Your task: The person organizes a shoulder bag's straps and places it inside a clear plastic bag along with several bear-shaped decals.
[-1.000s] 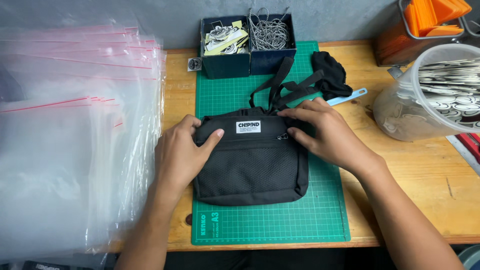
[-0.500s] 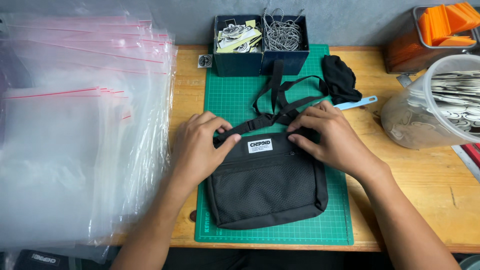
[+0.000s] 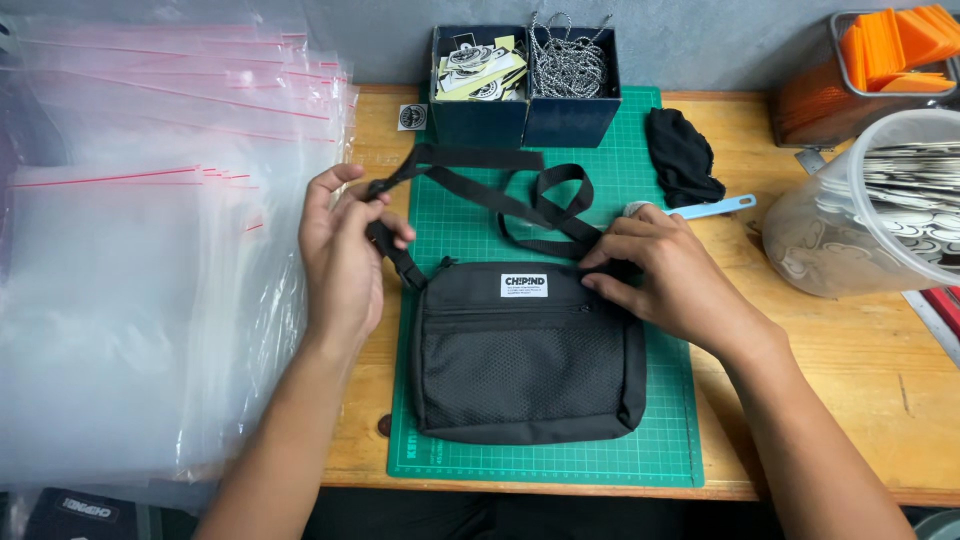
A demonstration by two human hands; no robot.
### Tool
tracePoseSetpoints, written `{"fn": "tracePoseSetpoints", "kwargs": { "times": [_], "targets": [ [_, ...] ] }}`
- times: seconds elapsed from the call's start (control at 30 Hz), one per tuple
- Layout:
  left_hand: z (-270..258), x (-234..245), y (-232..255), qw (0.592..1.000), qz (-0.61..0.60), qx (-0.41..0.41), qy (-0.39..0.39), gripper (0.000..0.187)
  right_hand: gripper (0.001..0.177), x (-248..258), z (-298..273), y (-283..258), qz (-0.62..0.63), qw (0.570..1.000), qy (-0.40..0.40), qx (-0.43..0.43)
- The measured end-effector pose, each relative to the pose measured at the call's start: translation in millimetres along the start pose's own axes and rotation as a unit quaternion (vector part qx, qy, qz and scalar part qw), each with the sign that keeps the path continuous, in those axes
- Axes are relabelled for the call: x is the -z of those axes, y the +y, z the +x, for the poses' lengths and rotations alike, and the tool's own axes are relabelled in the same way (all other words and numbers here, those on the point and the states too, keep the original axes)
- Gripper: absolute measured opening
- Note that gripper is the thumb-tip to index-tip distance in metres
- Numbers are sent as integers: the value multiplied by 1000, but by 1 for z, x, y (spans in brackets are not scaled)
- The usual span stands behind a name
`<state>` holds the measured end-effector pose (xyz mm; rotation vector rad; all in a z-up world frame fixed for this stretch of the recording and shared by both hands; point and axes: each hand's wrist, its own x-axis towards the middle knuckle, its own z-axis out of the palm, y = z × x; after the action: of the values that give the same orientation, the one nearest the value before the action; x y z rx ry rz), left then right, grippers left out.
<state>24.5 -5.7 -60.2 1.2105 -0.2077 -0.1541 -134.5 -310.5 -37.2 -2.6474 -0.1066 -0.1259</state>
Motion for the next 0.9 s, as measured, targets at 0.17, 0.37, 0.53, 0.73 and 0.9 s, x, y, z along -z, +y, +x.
{"fn": "tracePoseSetpoints", "kwargs": {
  "times": [0.17, 0.37, 0.53, 0.73, 0.9],
  "targets": [
    [6, 5, -11, 994, 109, 1, -19, 47, 23, 24, 0, -20, 70, 996, 43, 15],
    [-26, -24, 10, 890, 440, -73, -90, 70, 54, 31, -24, 60, -264, 956, -18, -129],
    [-27, -22, -3, 889, 422, -135, -116, 62, 24, 19, -20, 83, -284, 947, 16, -148],
    [-28, -22, 4, 872, 457, -126, -123, 59, 18, 16, -18, 73, -243, 956, 36, -160],
    [-26, -19, 17, 862, 466, -21, -197, 85, 25, 31, -16, 40, -129, 973, 90, -171]
  ]
}}
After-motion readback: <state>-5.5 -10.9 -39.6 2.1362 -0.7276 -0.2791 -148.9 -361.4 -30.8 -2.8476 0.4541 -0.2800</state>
